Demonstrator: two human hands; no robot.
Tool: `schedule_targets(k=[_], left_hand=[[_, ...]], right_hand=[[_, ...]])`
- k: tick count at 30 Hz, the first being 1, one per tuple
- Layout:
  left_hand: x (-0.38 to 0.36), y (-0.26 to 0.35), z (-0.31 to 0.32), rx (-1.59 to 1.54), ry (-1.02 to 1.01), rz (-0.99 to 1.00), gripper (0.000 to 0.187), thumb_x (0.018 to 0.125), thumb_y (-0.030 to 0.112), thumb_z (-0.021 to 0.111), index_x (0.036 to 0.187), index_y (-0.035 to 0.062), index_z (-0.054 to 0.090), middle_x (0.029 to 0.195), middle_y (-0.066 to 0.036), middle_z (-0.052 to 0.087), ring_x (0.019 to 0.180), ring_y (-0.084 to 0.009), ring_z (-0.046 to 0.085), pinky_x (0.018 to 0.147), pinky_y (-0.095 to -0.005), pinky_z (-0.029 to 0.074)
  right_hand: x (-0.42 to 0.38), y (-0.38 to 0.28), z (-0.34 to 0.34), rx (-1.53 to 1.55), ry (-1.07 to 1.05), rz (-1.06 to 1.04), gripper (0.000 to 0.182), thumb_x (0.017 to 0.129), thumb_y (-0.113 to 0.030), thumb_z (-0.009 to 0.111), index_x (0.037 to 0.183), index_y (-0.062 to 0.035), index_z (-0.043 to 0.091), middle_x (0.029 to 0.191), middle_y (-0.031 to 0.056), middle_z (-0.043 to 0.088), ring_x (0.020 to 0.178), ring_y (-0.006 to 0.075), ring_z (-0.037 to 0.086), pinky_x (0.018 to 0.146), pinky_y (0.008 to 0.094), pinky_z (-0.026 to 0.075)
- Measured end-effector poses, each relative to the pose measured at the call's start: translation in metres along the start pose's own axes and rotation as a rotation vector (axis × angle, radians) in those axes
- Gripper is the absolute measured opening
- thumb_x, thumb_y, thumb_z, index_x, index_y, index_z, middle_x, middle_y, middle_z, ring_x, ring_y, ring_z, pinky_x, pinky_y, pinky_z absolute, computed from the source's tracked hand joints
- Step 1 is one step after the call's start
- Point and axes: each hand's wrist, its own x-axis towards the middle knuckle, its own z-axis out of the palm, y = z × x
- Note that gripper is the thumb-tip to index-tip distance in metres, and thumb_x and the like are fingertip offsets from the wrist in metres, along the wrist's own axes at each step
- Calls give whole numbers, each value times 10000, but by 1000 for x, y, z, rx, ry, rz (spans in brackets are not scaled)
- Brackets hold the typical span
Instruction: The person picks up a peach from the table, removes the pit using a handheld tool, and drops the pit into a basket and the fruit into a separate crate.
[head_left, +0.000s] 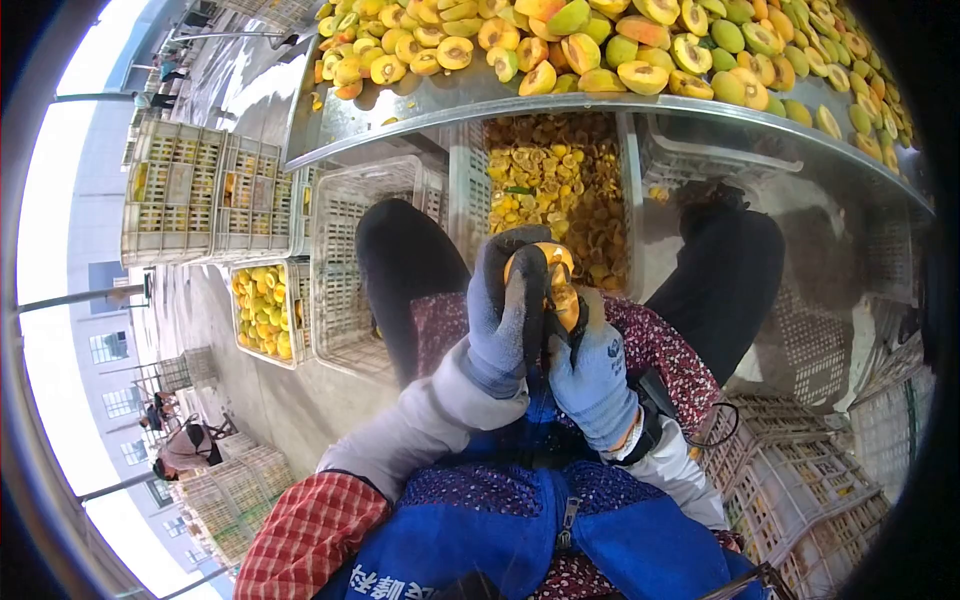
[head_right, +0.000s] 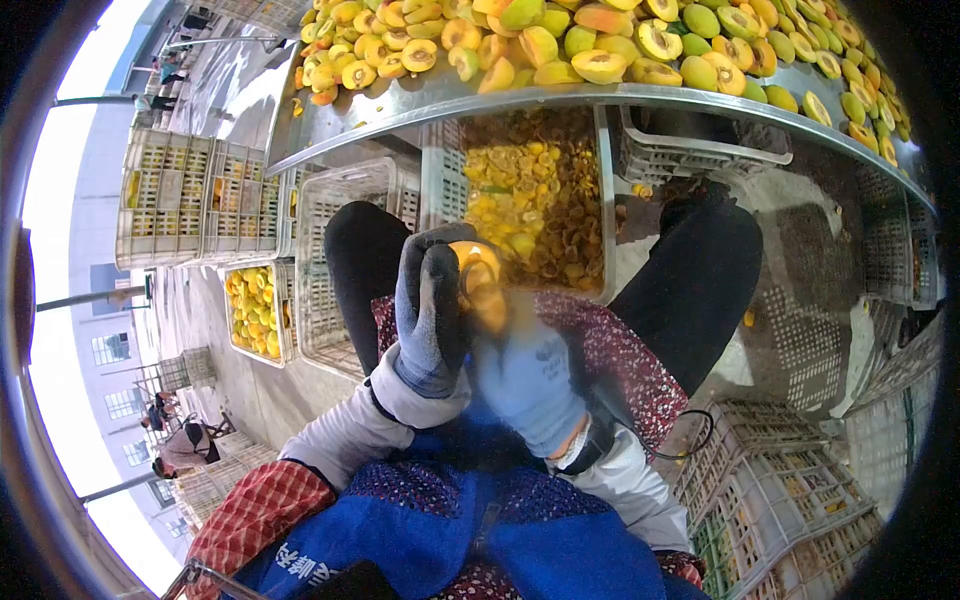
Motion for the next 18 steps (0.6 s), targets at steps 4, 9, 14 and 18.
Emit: schedule_targets(k=[4,9,14,18], left_hand=[[1,0,-1,57,-13,12,273,921,165,425,1098,-35,479,965,-98,557,852,-123,515,766,-244,416],[5,-3,-7,48,-69,-1,273,904,155,427,1095,-34,474,975,-98,557,864,-129,505,781,-251,409],[7,6,2,199,-27,145,271,903,145,436,1089,-48,470,977,-115,558,870,-137,509,787,-255,411],[7,3,1,166,-27,204,244,884,98,473,1072,-58,470,959,-129,565,856,-155,531,777,-259,421]], right_hand=[[-1,12,6,97,20,-68,398,765,-74,556,1113,58,417,724,260,569,649,414,588,540,434,465],[-7,15,4,115,-90,-25,498,815,-95,493,1238,102,320,958,270,558,848,411,564,734,431,450],[-1,15,14,39,67,-130,490,784,-142,556,1183,88,388,848,269,572,750,414,592,641,421,486],[4,5,10,130,18,-66,505,806,-170,545,1206,85,372,881,272,570,782,417,590,667,417,489]])
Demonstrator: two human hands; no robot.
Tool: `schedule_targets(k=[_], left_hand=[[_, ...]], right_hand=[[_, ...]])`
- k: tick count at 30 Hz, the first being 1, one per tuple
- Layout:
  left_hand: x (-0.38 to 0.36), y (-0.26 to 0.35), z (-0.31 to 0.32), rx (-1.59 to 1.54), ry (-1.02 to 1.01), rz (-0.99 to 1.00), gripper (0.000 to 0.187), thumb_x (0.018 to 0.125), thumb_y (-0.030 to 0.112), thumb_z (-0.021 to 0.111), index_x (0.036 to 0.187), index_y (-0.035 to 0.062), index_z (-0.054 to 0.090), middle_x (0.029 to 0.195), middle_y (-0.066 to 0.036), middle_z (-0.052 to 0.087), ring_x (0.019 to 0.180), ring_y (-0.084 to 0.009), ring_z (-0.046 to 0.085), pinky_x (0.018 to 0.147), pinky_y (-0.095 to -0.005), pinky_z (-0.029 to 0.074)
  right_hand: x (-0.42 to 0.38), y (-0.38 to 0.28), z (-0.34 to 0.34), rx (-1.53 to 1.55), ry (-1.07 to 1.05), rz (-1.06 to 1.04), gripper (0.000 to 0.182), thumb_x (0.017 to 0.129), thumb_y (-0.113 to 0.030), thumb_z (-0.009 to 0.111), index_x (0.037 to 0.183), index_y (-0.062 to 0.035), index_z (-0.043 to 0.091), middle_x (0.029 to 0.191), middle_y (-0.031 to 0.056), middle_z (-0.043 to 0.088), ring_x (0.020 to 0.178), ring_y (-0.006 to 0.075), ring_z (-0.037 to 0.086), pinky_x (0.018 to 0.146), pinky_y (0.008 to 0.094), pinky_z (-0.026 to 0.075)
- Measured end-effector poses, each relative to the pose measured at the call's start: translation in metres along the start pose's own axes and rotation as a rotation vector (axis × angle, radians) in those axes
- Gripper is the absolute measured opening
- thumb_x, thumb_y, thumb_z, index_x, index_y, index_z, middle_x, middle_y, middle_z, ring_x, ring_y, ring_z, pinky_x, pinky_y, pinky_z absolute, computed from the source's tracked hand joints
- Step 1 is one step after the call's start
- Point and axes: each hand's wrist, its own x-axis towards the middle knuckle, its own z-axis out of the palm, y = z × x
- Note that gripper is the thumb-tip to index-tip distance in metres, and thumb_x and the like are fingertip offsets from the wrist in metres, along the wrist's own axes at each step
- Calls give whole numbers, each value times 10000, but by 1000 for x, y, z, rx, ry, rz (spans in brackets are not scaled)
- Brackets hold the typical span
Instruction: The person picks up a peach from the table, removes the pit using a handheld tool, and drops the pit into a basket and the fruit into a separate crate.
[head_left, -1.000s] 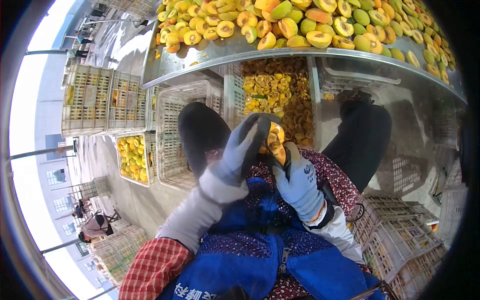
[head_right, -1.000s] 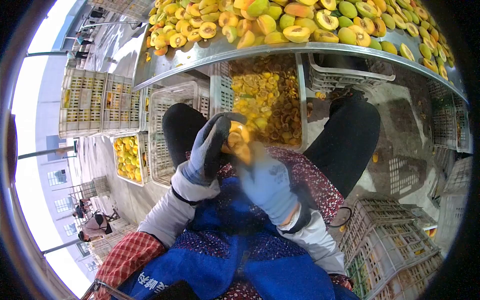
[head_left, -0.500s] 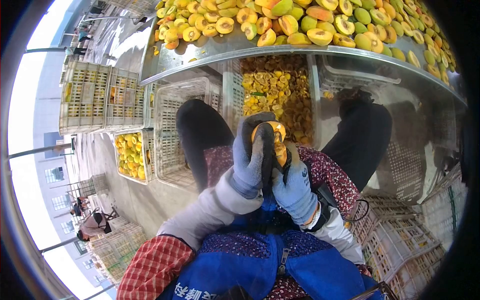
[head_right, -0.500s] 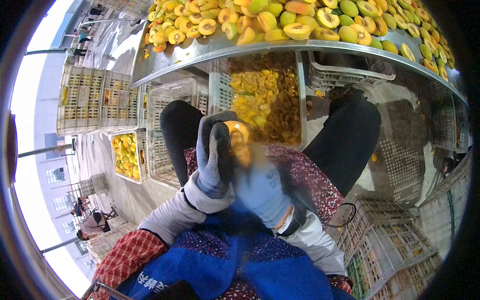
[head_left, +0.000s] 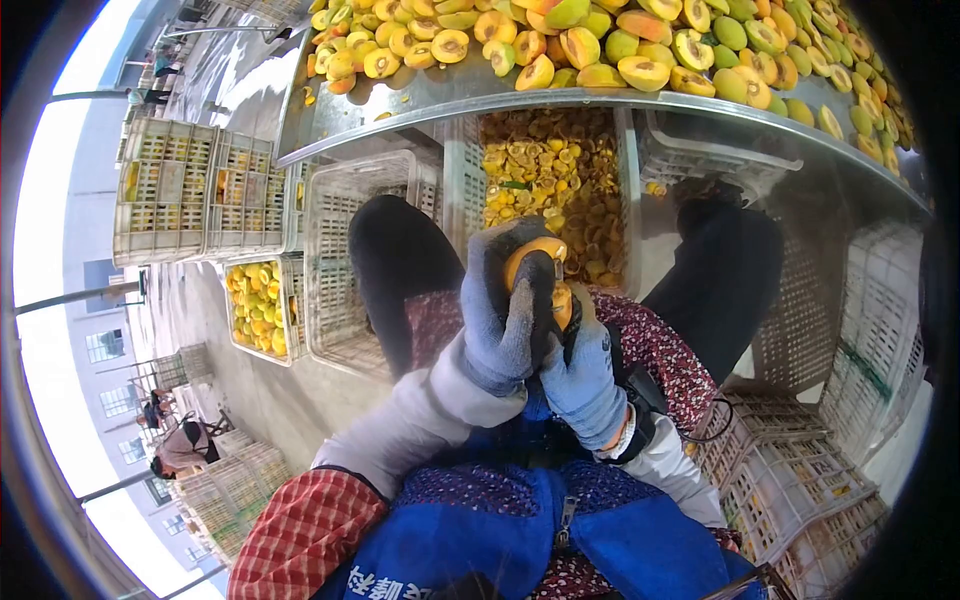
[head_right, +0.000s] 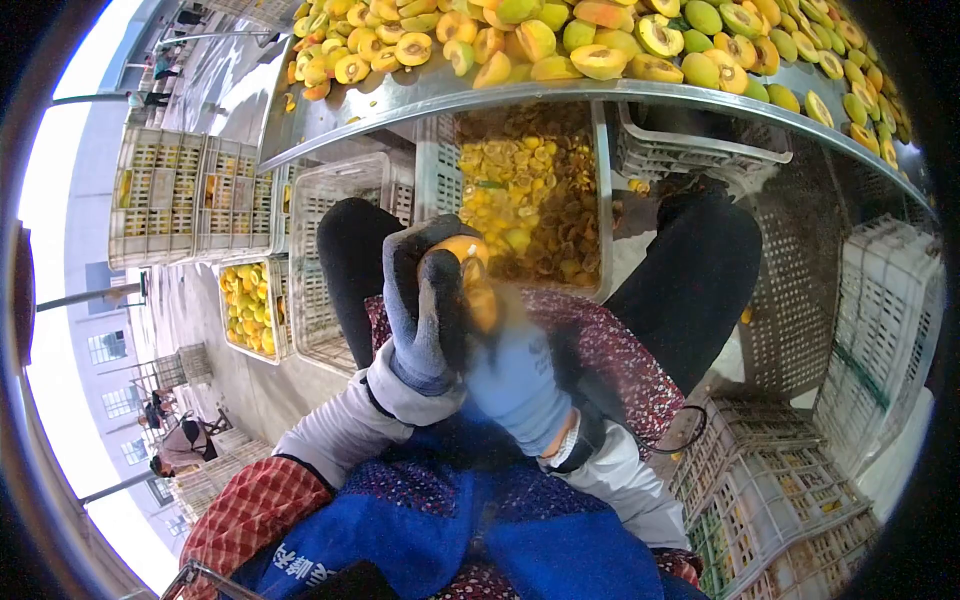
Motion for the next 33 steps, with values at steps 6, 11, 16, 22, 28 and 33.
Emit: schedule_targets(k=[6,11,16,22,28,33], left_hand=[[1,-5,-6,77,-43,4,224,868,76,492,1049,-56,485,910,-121,572,802,-143,541,729,-256,434],[14,-1,-9,28,-121,-27,201,852,70,508,1018,-42,511,863,-89,569,753,-126,529,693,-237,434],[27,-1,-15,54,-293,-281,169,842,93,546,967,-22,549,793,-43,558,728,-104,517,679,-228,434],[35,-17,-12,200,-390,-189,154,824,129,583,946,35,590,819,-134,625,753,-194,628,656,-300,466],[29,-16,-31,479,-403,-105,178,828,56,486,963,0,587,820,-55,619,700,-129,578,644,-253,459],[32,-22,-45,314,-433,-105,164,827,92,524,947,-2,584,816,-96,615,715,-152,581,658,-258,452]], right_hand=[[-8,13,2,52,6,-52,510,808,-127,540,1239,72,353,909,272,575,814,405,592,711,423,487],[-21,35,10,79,-63,91,481,820,-90,525,1244,66,361,939,272,567,864,374,594,738,398,480],[-26,33,13,317,-70,270,433,852,-86,511,1246,41,381,887,167,572,753,247,574,675,347,473],[-20,33,9,925,-130,741,196,917,-172,443,1075,-55,445,751,43,523,568,106,476,479,235,401],[-8,19,12,1025,-170,859,175,939,-271,421,940,-100,457,687,42,505,465,125,451,372,237,359],[3,9,9,1118,-338,915,205,932,-305,446,896,-104,465,634,32,481,416,113,407,331,246,316]])
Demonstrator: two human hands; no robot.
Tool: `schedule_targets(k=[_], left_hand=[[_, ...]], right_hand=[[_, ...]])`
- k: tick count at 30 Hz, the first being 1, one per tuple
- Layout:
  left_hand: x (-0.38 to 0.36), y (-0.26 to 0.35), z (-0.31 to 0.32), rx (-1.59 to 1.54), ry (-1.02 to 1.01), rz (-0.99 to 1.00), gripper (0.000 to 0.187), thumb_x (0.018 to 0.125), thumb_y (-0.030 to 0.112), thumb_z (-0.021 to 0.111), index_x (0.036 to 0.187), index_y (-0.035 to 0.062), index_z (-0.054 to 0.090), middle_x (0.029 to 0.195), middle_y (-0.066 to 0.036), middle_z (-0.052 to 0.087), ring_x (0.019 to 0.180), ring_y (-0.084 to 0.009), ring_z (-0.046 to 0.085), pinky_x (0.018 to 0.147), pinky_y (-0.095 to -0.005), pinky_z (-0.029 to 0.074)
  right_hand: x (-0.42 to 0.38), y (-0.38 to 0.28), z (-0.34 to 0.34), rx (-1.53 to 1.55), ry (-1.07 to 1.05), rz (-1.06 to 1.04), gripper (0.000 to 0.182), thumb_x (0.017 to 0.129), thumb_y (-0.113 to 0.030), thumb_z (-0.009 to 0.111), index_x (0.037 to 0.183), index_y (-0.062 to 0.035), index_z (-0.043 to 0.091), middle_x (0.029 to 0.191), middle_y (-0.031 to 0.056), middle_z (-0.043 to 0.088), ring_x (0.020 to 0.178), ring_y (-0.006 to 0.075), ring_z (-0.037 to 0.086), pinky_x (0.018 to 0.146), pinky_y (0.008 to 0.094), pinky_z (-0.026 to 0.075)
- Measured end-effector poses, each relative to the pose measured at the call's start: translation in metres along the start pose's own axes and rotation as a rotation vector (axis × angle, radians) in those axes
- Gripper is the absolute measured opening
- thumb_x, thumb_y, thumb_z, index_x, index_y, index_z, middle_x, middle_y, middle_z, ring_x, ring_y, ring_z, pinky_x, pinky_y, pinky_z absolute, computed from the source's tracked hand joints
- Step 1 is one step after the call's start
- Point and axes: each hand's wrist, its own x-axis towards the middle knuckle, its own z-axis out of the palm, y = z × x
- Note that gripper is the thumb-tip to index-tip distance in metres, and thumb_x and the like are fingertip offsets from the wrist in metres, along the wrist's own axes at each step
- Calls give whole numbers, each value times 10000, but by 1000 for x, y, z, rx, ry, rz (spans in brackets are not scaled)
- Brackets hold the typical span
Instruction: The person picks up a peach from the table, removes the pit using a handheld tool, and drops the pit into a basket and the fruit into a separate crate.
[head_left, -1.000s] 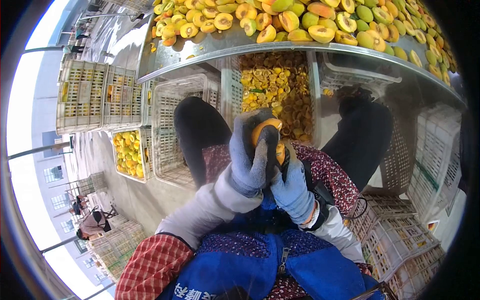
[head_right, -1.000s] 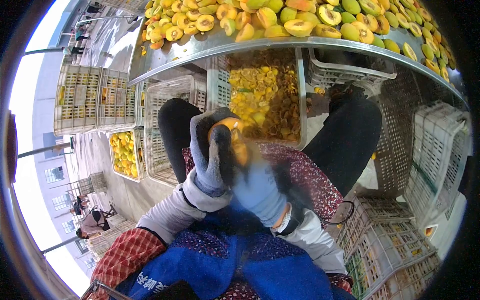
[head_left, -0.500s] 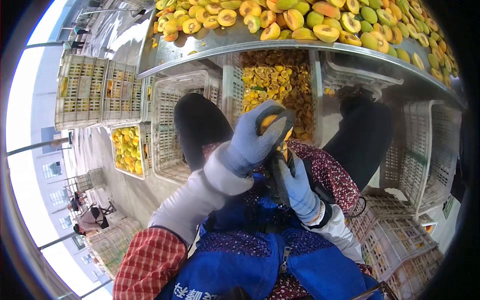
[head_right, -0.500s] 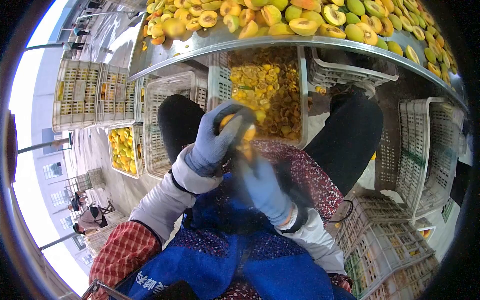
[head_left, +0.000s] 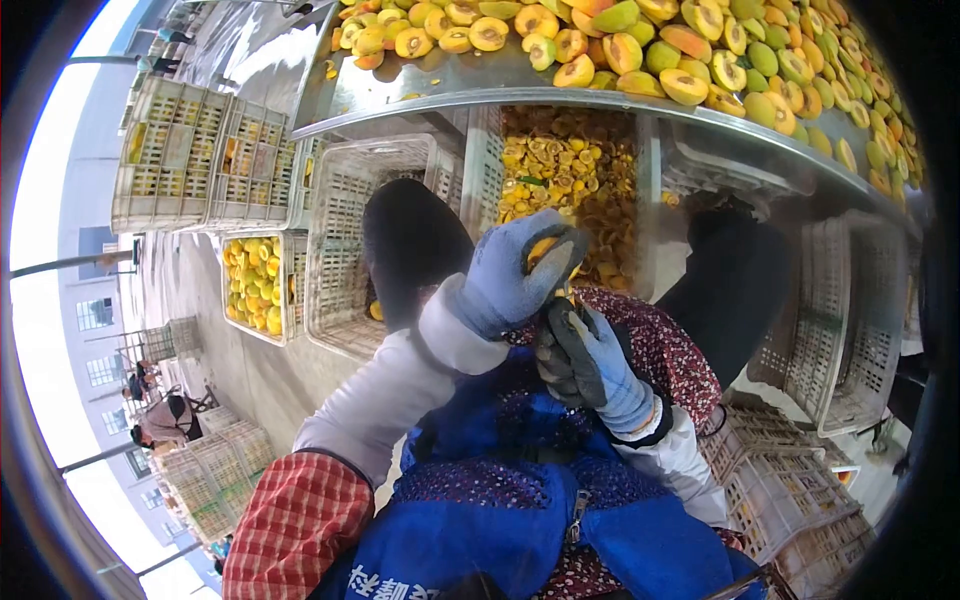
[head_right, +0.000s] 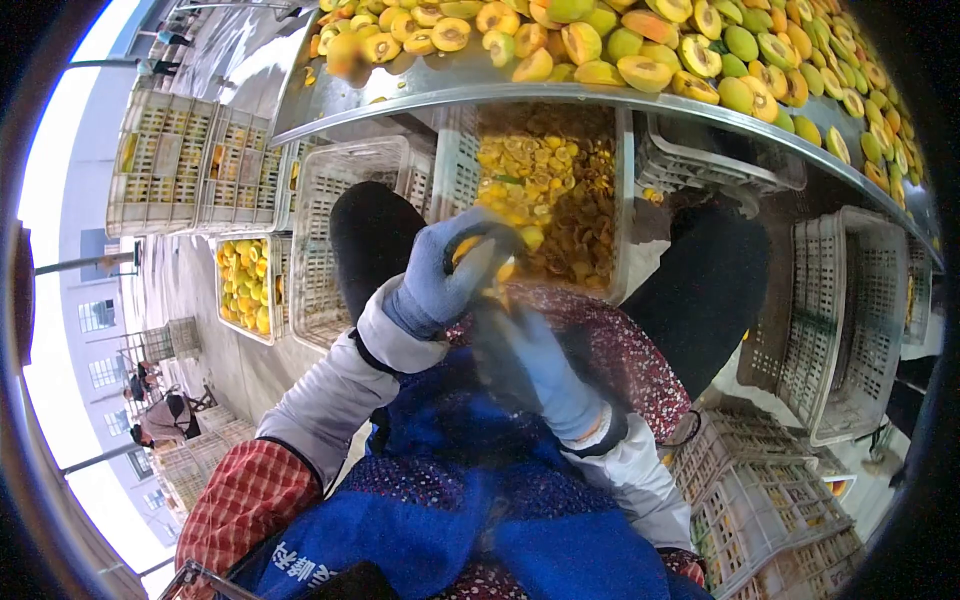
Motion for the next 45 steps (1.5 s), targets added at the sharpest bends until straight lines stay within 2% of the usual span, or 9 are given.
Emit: schedule_targets(k=[5,15,17,31,33,34,37,44,45], left_hand=[[-3,-18,7,-625,21,-174,164,839,110,555,940,-14,590,837,-40,602,765,-75,520,678,-227,437],[1,-2,-3,-49,-140,-12,202,841,143,517,939,-12,599,854,-113,615,809,-189,581,736,-273,449],[-6,-16,13,-660,85,-169,244,832,209,557,943,-6,589,888,-126,602,834,-207,576,728,-288,447],[-25,-23,18,-74,215,86,202,901,157,474,999,11,572,849,-75,605,786,-144,587,725,-252,469],[-23,-28,5,-1567,29,-755,215,910,218,474,982,40,570,845,-78,606,734,-168,601,663,-282,491],[-16,-62,15,-1205,349,-721,235,913,280,471,946,68,566,833,-78,604,643,-179,595,564,-296,493],[-22,-75,16,-1489,153,-556,278,918,321,451,964,70,563,822,-70,602,627,-161,587,512,-275,481],[-27,-17,-28,-887,235,-367,280,912,242,463,1089,40,542,949,-86,593,791,-168,599,604,-253,503],[-31,-23,-42,-327,323,-98,264,906,211,477,1089,34,546,967,-94,593,829,-178,592,660,-269,499]], right_hand=[[-4,0,-6,277,-118,251,273,921,-412,423,848,-155,480,600,0,424,432,120,397,335,246,293],[-7,-6,5,311,-197,300,365,913,-499,386,738,-181,430,533,-58,322,382,55,288,334,204,229],[-5,-5,5,243,-216,259,376,905,-518,385,745,-182,435,532,-61,324,381,50,284,335,198,229],[6,14,-22,380,-265,280,353,941,-437,354,903,-125,515,570,-23,386,357,57,306,294,185,259],[5,22,-25,-236,-43,-51,338,924,-452,395,889,-134,505,592,-18,395,353,75,310,293,205,266],[1,22,-20,-242,-44,-50,338,924,-452,395,889,-134,505,592,-18,395,353,75,310,293,205,266],[0,16,-18,184,124,10,312,914,-435,437,872,-131,493,596,-16,409,361,70,304,296,206,255],[3,-3,-6,-1,132,-41,366,915,-469,408,877,-120,514,547,-39,373,388,54,326,316,183,269],[6,-1,-10,94,64,-48,369,917,-466,403,891,-115,515,566,-32,399,383,64,337,312,198,276]])
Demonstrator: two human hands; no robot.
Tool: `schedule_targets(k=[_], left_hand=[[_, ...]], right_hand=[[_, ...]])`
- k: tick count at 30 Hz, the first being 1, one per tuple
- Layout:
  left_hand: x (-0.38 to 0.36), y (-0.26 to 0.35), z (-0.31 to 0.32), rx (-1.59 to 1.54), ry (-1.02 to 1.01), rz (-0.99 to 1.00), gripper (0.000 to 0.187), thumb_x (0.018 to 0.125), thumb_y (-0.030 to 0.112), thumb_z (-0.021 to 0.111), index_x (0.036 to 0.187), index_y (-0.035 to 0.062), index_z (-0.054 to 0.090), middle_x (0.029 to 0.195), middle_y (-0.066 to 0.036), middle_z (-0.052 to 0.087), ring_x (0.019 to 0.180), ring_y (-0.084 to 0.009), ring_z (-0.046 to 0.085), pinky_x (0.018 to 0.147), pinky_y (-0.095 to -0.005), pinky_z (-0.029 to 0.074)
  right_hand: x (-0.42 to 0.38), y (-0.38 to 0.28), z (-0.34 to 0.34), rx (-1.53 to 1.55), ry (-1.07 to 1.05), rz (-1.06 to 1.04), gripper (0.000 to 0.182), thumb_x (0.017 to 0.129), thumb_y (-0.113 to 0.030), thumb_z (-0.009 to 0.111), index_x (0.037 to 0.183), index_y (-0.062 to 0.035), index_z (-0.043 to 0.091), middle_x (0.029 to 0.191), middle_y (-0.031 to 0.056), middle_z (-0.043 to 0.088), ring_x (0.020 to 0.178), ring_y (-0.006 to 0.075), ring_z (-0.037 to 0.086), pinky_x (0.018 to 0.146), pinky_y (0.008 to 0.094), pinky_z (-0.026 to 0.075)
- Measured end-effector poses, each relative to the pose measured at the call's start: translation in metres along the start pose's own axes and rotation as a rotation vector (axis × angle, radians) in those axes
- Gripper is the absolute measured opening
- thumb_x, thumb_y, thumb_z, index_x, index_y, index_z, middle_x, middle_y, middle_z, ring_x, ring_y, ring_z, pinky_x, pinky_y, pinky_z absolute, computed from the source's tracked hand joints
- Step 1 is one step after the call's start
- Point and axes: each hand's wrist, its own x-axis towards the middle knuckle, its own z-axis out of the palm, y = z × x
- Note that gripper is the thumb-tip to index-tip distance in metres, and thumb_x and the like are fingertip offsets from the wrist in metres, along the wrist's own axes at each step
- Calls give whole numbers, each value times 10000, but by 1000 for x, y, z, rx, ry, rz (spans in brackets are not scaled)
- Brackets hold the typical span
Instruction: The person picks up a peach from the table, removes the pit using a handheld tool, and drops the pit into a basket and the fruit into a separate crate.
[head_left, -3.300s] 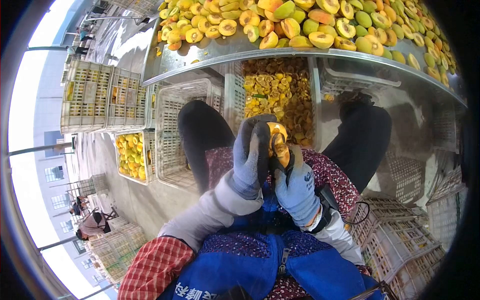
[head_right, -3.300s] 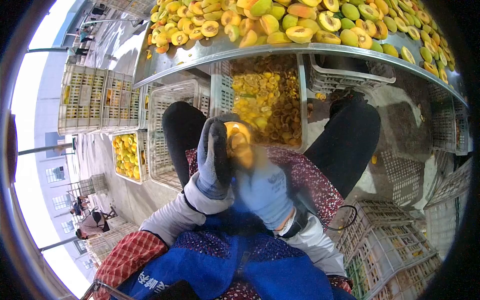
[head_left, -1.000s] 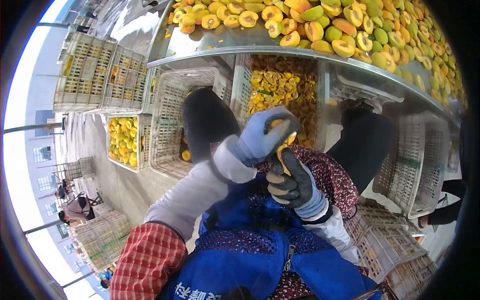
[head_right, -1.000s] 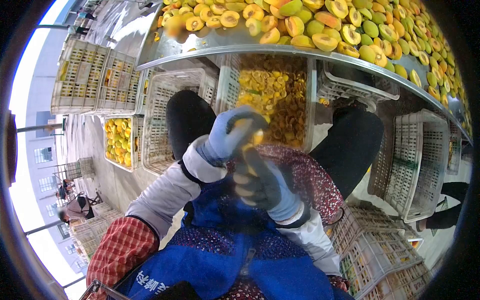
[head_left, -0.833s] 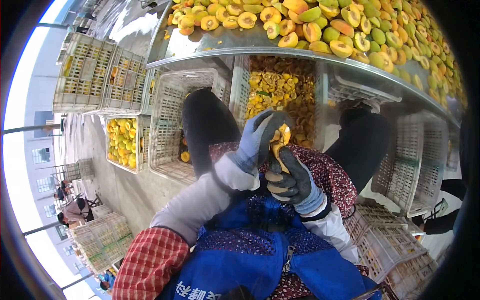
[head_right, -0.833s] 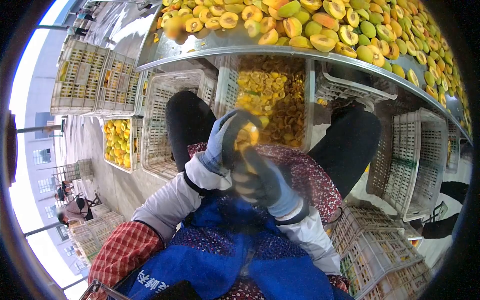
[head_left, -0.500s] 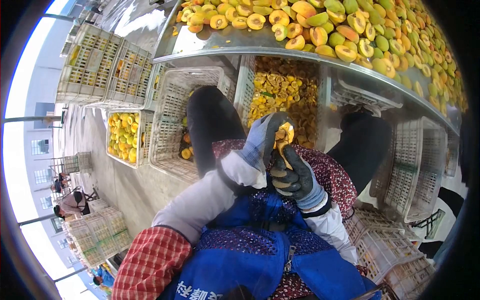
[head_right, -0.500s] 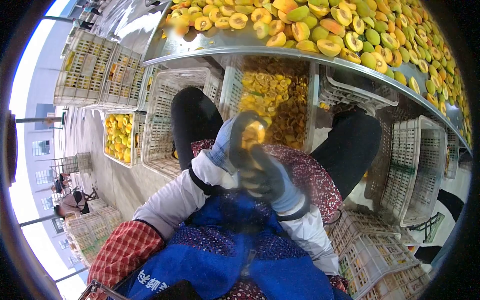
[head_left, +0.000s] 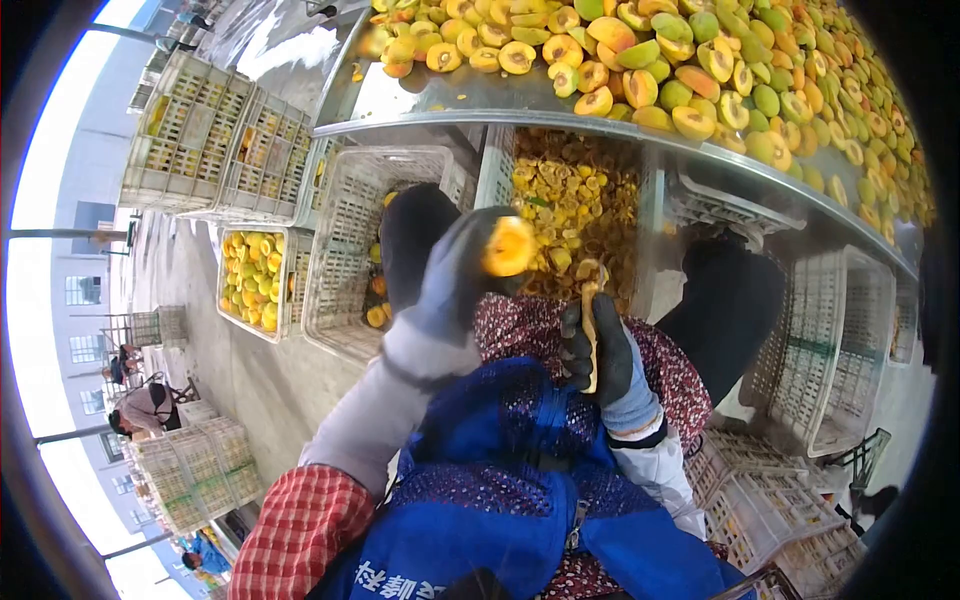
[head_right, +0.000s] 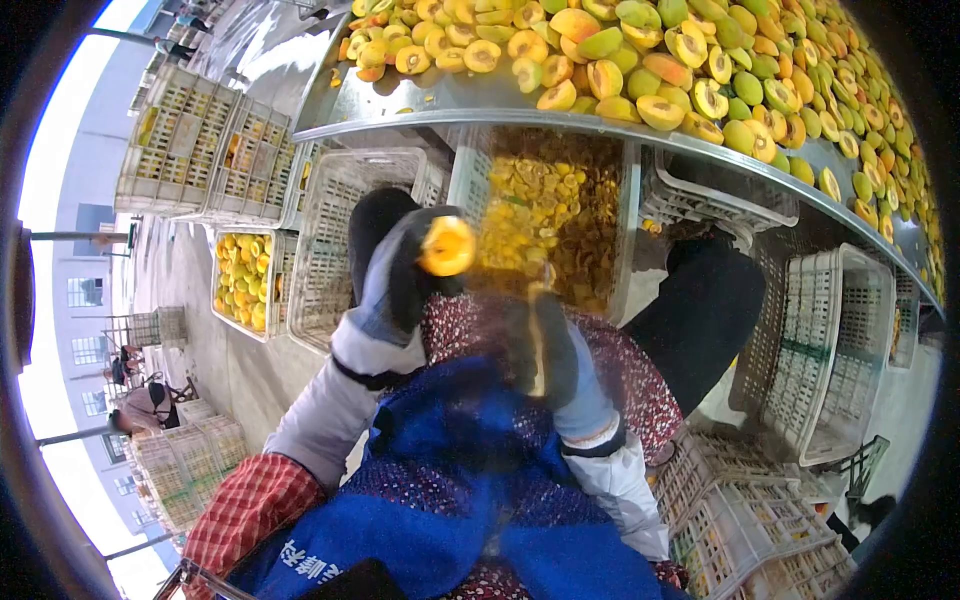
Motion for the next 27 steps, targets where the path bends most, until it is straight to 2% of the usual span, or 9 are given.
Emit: schedule_targets(k=[1,3,7,9,15,18,21,25,27], left_hand=[[3,1,-16,506,47,365,250,900,179,491,1089,27,550,986,-101,593,868,-187,584,717,-286,494],[0,21,-39,-74,358,89,251,895,159,494,1090,16,559,1010,-136,591,916,-219,567,807,-315,461],[2,-22,-157,1156,502,-173,402,816,297,585,1131,49,556,1091,-190,551,1000,-318,526,878,-386,419],[11,-1,-140,1647,600,-15,473,762,333,632,1149,74,551,1146,-212,505,1062,-352,481,911,-411,392],[128,1,-58,859,219,-38,312,794,237,613,1064,81,597,943,-127,633,903,-283,608,805,-344,467],[225,-6,-15,1022,166,56,360,803,297,592,1042,27,597,913,-178,639,910,-301,612,781,-348,470],[302,-39,1,1294,-33,-187,676,731,412,617,1282,88,397,1207,-243,489,1127,-355,479,907,-409,411],[326,-49,5,1290,-52,-140,685,643,338,724,1209,57,459,1112,-230,544,1065,-365,523,872,-388,439],[313,-53,-8,983,-93,-43,589,616,244,765,1078,4,489,909,-131,598,833,-212,585,765,-300,467]], right_hand=[[-2,-1,-1,2,-7,-5,369,917,-466,403,891,-115,515,566,-32,399,383,64,337,312,198,276],[-9,-8,7,53,85,-5,381,915,-472,402,902,-111,524,580,-22,419,387,69,350,318,208,286],[22,2,-42,207,98,97,376,923,-455,394,959,-105,528,594,-17,423,420,83,375,355,210,300],[0,-14,-10,203,-168,88,385,917,-464,404,961,-99,520,584,-24,386,450,68,364,364,203,299],[15,-15,-16,273,-325,164,402,913,-470,410,956,-84,512,607,-18,405,449,68,368,370,210,310],[34,-12,-31,109,109,115,393,904,-456,446,990,-78,513,630,-25,441,488,78,408,399,221,336],[32,-22,-29,180,-78,43,384,901,-447,459,997,-79,517,630,-30,459,516,83,437,408,224,351],[36,-33,-23,125,77,14,369,903,-437,460,989,-83,520,649,-23,497,492,83,453,409,219,374],[35,-42,-16,162,109,33,367,903,-433,462,963,-74,515,612,-26,469,469,77,436,390,207,357]])
